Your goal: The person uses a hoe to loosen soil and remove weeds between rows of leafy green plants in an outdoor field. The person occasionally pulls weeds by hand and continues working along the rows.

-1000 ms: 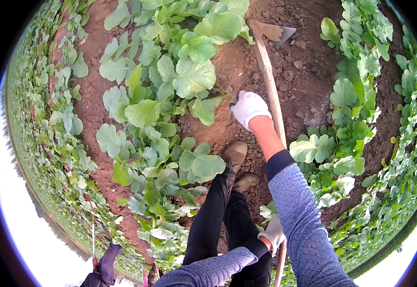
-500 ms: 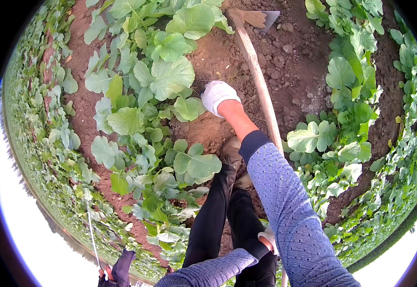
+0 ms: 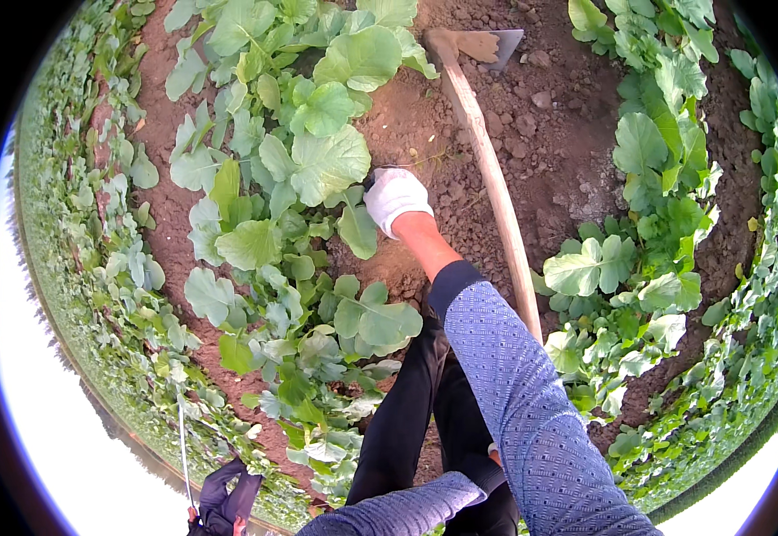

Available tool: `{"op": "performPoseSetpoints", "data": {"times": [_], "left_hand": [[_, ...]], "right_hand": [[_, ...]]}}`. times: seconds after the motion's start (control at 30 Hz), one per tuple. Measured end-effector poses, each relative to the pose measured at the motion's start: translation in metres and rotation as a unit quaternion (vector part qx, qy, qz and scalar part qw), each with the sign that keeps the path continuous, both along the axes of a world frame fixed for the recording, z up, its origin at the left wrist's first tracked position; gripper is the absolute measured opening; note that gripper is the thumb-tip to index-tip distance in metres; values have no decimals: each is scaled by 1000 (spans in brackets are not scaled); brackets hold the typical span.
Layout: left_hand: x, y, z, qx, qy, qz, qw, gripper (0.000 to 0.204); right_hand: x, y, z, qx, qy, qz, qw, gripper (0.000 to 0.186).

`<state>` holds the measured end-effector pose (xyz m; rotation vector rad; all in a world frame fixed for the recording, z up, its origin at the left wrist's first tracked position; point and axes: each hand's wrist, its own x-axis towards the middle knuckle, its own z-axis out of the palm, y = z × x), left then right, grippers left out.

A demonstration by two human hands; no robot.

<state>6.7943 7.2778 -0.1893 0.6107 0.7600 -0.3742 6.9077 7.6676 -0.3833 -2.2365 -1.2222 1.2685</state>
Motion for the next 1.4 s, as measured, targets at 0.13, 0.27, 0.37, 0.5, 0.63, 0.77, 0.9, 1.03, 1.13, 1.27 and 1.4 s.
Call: {"op": "performPoseSetpoints", "data": {"times": [0.13, 0.27, 0.37, 0.5, 0.63, 0.77, 0.9, 1.03, 1.13, 1.27, 1.4], "left_hand": [[-3, 2, -8, 11, 16, -3, 1000, 23], [4, -4, -7, 19, 4, -12, 1000, 23], [9, -5, -7, 24, -8, -24, 999, 23], [6, 3, -11, 45, 0, -16, 999, 23], [13, 6, -9, 62, -7, -18, 998, 23], [15, 4, -9, 65, -9, -21, 998, 23], [16, 0, -10, 71, -22, -34, 997, 23], [21, 7, -9, 119, -12, -19, 993, 23], [32, 16, -12, 167, -19, -16, 986, 23], [43, 24, -12, 258, -29, -30, 965, 23], [50, 14, -19, 425, -115, -177, 880, 24]], "right_hand": [[-1, -4, 13, 34, -41, -75, 996, 32], [5, -2, 10, -15, -22, -19, 999, 29], [1, -7, -8, 12, -40, -42, 998, 27], [-5, -5, 10, 10, -27, 17, 999, 24], [7, -12, 5, 3, -42, -5, 999, 30], [-2, -8, 10, 48, -45, -25, 997, 26], [1, -4, 1, 28, -28, -22, 999, 25], [-1, -2, 12, 29, -25, 64, 997, 26], [20, -9, 9, 20, -58, 160, 985, 26], [33, -54, 28, -88, -72, 166, 980, 23], [54, -126, 66, 30, -86, 77, 993, 22]]}}
